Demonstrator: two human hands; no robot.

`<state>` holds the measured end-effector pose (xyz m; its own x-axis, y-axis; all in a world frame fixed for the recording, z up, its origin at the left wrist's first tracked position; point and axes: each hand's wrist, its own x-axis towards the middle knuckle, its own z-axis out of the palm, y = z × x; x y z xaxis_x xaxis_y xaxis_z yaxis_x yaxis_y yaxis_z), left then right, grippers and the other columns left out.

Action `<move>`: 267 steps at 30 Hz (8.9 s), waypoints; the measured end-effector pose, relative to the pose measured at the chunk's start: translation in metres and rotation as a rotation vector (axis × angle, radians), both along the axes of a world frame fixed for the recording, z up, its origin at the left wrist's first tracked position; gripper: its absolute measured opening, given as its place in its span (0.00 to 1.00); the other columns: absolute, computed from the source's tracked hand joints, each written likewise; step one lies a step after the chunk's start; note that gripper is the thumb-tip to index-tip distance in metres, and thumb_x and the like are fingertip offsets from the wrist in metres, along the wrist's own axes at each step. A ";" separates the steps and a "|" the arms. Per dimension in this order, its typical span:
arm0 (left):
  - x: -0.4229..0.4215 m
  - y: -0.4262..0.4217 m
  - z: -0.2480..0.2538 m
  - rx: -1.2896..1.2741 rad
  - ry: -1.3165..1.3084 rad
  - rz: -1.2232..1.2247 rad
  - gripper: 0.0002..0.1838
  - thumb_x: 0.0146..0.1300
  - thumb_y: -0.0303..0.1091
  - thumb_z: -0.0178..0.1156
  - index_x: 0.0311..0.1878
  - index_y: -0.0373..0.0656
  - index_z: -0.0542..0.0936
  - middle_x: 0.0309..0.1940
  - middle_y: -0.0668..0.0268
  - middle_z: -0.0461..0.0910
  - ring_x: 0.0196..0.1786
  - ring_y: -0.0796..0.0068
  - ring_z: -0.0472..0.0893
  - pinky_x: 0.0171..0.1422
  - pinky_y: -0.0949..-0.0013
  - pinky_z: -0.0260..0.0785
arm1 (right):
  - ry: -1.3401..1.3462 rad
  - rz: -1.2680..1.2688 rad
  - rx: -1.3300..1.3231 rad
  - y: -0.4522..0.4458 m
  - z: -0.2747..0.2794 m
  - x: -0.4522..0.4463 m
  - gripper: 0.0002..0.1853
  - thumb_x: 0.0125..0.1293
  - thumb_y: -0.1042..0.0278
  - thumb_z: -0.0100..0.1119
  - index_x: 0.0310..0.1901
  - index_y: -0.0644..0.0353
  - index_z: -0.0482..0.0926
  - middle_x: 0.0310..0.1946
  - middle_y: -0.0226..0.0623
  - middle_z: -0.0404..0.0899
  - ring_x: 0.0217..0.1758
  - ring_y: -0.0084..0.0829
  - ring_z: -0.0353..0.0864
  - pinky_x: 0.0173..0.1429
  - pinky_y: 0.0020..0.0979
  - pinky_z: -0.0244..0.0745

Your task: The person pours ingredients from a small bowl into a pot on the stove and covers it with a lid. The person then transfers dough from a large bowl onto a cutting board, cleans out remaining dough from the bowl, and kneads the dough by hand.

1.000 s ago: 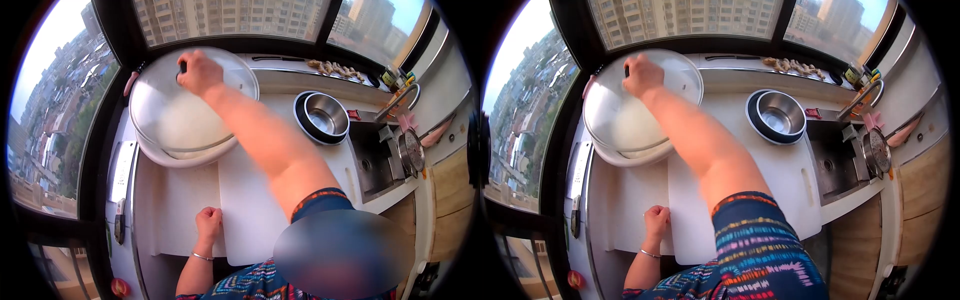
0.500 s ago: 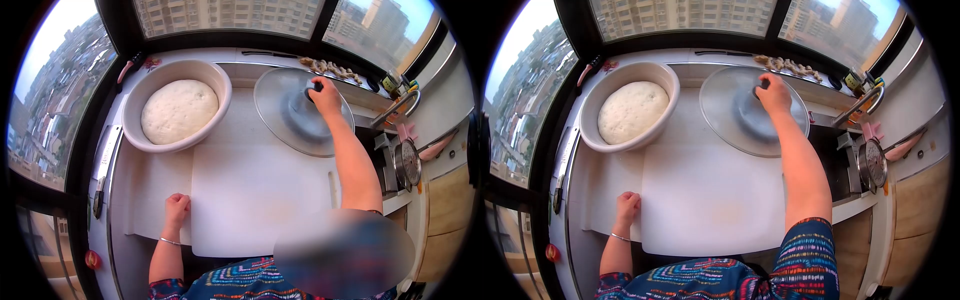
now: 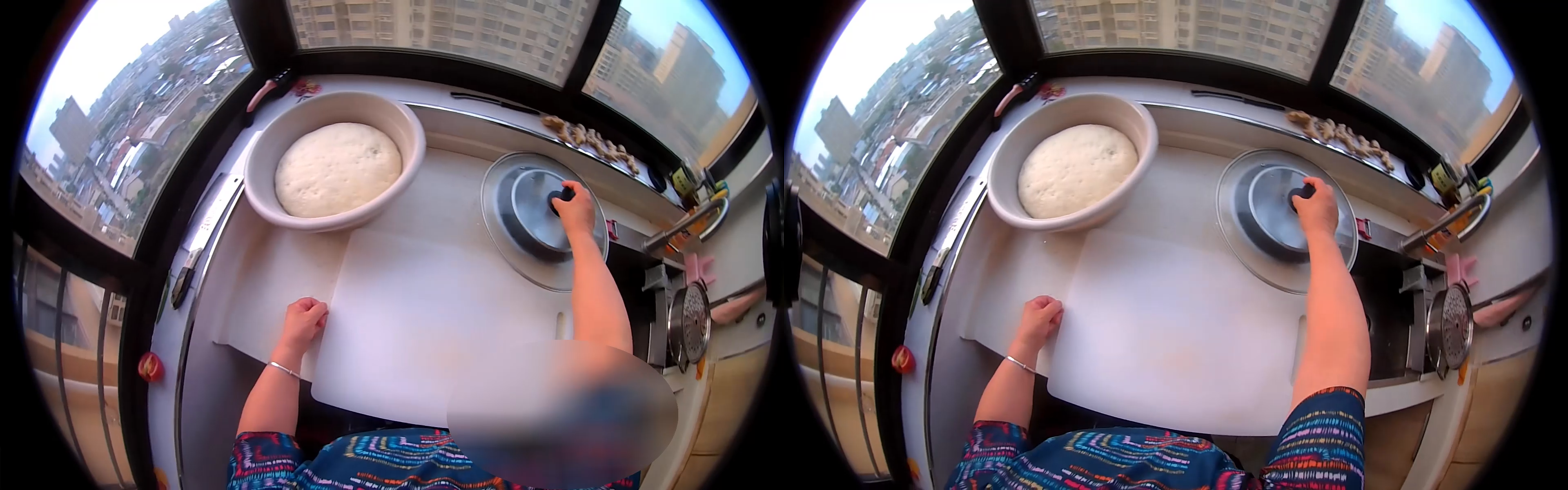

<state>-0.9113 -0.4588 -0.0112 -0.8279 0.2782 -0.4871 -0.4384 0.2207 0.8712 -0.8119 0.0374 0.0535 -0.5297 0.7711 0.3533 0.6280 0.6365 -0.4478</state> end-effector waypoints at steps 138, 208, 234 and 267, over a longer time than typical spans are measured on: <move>0.123 0.068 0.229 -0.549 1.784 -0.624 0.12 0.32 0.18 0.52 0.17 0.40 0.59 0.14 0.59 0.64 0.18 0.56 0.68 0.19 0.60 0.58 | 0.480 0.848 0.343 -0.278 0.087 -0.013 0.31 0.60 0.43 0.44 0.62 0.46 0.57 0.61 0.33 0.56 0.67 0.33 0.50 0.69 0.41 0.40; 0.123 0.053 0.208 -0.443 1.776 -0.602 0.12 0.33 0.21 0.53 0.13 0.43 0.59 0.13 0.65 0.63 0.16 0.65 0.67 0.16 0.66 0.57 | 0.429 0.687 -0.041 -0.244 0.027 -0.024 0.15 0.47 0.57 0.58 0.37 0.53 0.74 0.36 0.36 0.75 0.44 0.38 0.73 0.48 0.41 0.64; 0.088 0.029 0.212 -0.274 1.732 -0.562 0.16 0.27 0.21 0.55 0.14 0.43 0.56 0.11 0.64 0.59 0.13 0.65 0.63 0.15 0.67 0.53 | 0.119 0.643 -0.098 -0.241 0.038 -0.030 0.25 0.47 0.56 0.59 0.45 0.63 0.72 0.39 0.48 0.75 0.43 0.43 0.75 0.45 0.34 0.70; 0.040 0.011 0.194 -0.389 1.612 -0.014 0.04 0.37 0.18 0.48 0.20 0.36 0.66 0.13 0.56 0.64 0.16 0.62 0.67 0.22 0.67 0.60 | -0.032 0.941 -0.372 -0.242 0.027 0.115 0.17 0.40 0.68 0.64 0.36 0.61 0.76 0.44 0.45 0.69 0.50 0.44 0.67 0.52 0.35 0.65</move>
<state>-0.8711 -0.4476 0.1828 -0.5163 0.3646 0.7749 0.8049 0.5156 0.2938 -0.6967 -0.2042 0.0809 -0.9841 0.0934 0.1507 -0.0421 0.7025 -0.7104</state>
